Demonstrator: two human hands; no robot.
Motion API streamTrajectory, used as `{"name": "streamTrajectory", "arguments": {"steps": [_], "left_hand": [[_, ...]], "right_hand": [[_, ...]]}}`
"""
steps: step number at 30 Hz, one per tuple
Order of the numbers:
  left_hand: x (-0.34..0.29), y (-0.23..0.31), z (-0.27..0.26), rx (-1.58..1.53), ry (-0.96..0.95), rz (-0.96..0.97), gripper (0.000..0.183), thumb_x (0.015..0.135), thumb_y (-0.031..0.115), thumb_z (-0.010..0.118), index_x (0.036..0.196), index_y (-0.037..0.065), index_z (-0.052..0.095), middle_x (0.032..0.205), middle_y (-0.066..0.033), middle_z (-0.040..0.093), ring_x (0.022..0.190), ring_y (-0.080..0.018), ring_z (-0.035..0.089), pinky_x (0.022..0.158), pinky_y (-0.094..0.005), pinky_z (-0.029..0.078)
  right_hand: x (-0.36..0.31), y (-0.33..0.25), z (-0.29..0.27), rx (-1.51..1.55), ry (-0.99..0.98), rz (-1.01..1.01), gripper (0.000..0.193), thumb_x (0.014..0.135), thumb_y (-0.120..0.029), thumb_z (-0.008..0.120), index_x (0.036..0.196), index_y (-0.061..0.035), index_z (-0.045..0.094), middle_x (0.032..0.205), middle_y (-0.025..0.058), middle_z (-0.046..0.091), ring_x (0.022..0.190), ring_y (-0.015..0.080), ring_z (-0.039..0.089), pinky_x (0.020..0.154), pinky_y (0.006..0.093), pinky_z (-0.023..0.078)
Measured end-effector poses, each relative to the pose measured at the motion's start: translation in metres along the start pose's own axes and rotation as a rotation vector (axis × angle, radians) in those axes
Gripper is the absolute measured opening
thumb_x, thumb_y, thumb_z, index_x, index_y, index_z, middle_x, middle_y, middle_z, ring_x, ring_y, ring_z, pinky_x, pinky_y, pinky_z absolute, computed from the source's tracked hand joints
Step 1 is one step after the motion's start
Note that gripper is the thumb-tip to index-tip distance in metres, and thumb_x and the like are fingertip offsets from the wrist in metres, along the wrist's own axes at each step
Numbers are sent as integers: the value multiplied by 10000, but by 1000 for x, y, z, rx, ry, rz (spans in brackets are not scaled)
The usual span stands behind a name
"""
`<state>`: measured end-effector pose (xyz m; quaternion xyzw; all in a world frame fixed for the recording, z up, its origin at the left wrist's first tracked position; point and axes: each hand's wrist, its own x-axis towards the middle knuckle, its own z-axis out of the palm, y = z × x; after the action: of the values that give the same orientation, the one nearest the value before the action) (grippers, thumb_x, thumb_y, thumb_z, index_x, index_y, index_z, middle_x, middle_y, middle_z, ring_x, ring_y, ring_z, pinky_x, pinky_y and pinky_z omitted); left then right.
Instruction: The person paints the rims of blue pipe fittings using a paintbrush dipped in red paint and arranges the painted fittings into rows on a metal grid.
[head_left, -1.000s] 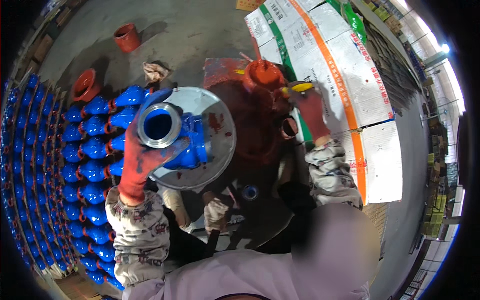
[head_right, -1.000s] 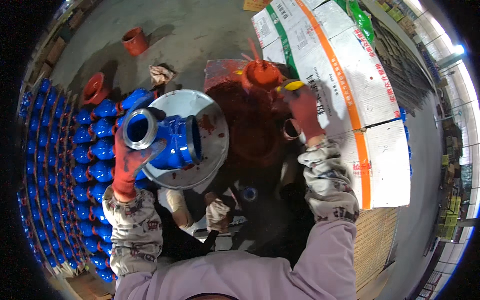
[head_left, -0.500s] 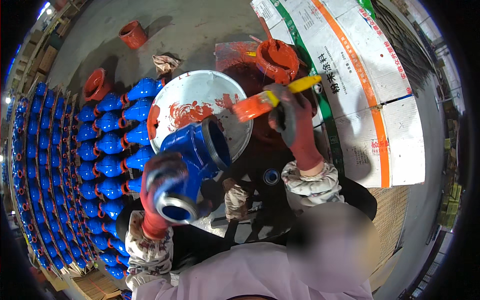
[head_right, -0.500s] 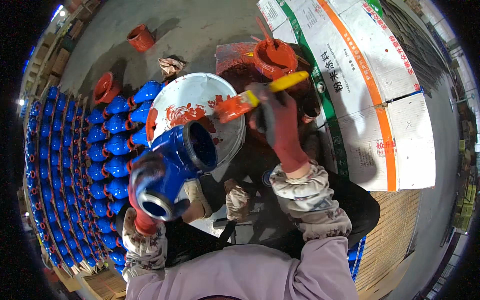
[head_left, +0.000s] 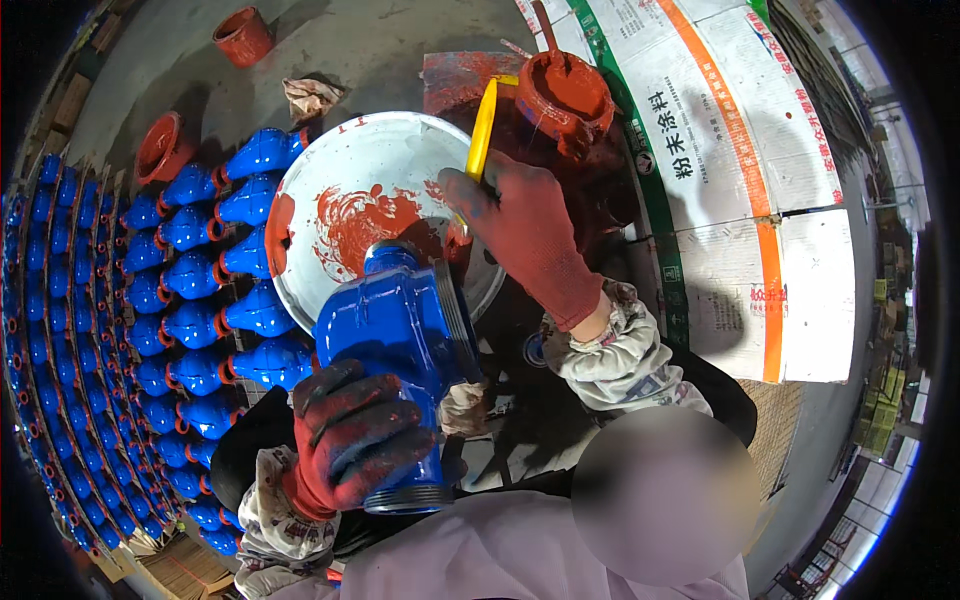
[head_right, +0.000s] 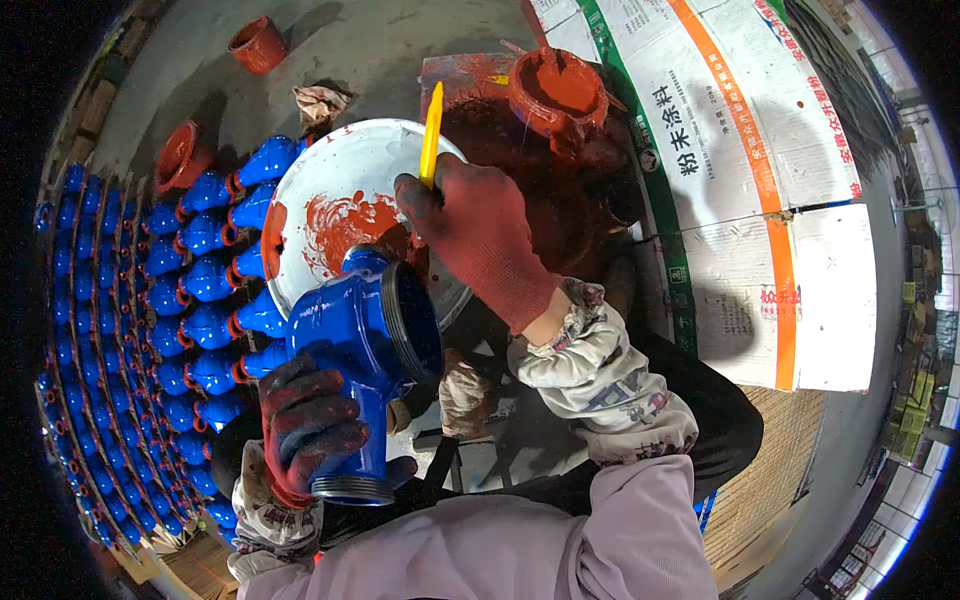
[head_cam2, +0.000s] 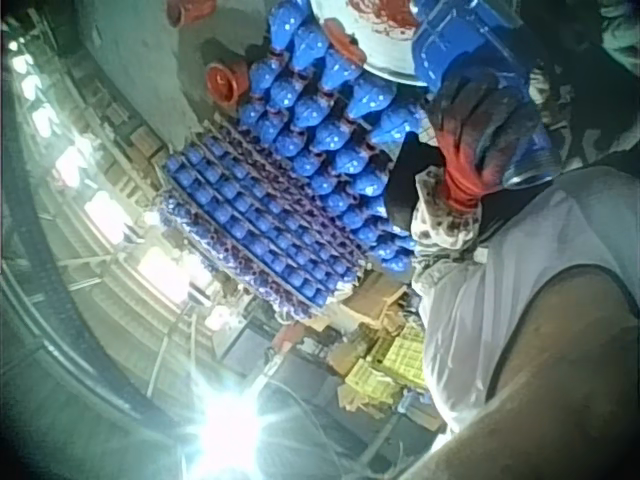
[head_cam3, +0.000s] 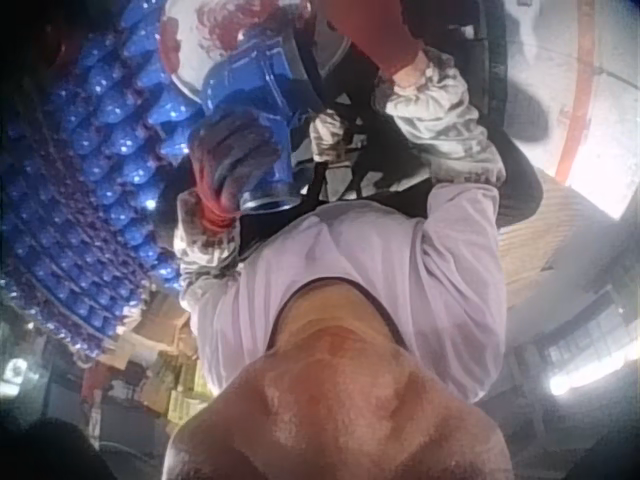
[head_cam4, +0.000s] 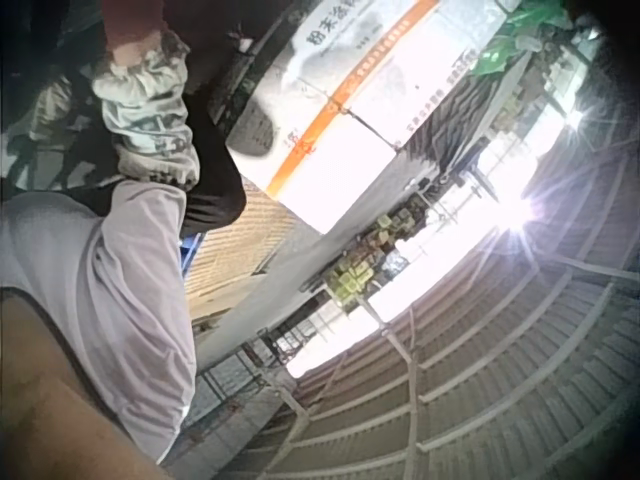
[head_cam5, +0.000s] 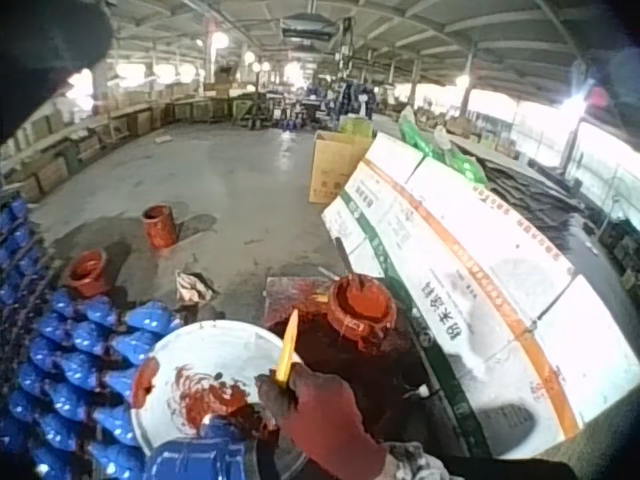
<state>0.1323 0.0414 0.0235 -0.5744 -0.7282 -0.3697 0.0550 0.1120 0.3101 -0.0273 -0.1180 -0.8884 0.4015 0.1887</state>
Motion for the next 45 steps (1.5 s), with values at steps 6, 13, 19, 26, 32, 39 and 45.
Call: {"name": "streamTrajectory", "arguments": {"steps": [6,13,19,26,32,39,45], "left_hand": [[7,-4,-1,8,-22,34,337,661,239,668,992,201,720,1050,-29,649,1034,-259,604,863,-454,478],[25,-10,-6,-3,49,-23,397,641,271,657,1012,142,715,1026,-66,665,986,-282,629,845,-459,490],[45,-17,-5,-61,247,-164,496,576,222,791,1022,38,677,1003,-129,658,949,-317,635,814,-424,506],[52,-49,-11,-198,352,-281,897,514,478,910,1143,-66,572,1073,-165,623,981,-254,607,877,-380,479],[61,-81,-8,-306,496,-473,679,642,272,844,1163,-57,560,1069,-112,660,943,-182,639,889,-311,481],[66,-107,-15,-408,512,-579,528,761,160,769,1217,-28,581,1156,-107,643,1041,-180,613,936,-322,477],[71,-130,-17,-555,636,-511,428,863,225,675,1207,-17,596,1090,-99,659,967,-163,625,883,-308,491]], "right_hand": [[8,-26,-8,-17,38,-133,223,887,-197,646,916,24,648,706,134,669,599,194,668,549,299,489],[2,-69,-36,126,145,-226,188,822,-138,715,871,-4,591,627,109,584,502,253,590,464,333,449],[-20,-76,-49,-10,195,-651,231,848,6,609,1070,37,555,878,146,642,691,236,649,610,322,510],[-50,-60,-43,-1,145,-629,610,735,-324,787,1225,-146,468,1008,83,649,822,231,649,709,381,513],[-62,-46,-40,-197,173,-706,411,811,-145,671,1181,-123,493,945,110,652,758,274,645,644,369,533],[-68,-24,-25,-53,111,-672,641,763,-229,796,1301,-189,449,1153,83,615,977,249,613,803,366,498],[-66,-17,-12,-23,84,-650,650,756,-153,792,1307,-188,450,1188,77,602,1001,271,609,809,375,510]]}}
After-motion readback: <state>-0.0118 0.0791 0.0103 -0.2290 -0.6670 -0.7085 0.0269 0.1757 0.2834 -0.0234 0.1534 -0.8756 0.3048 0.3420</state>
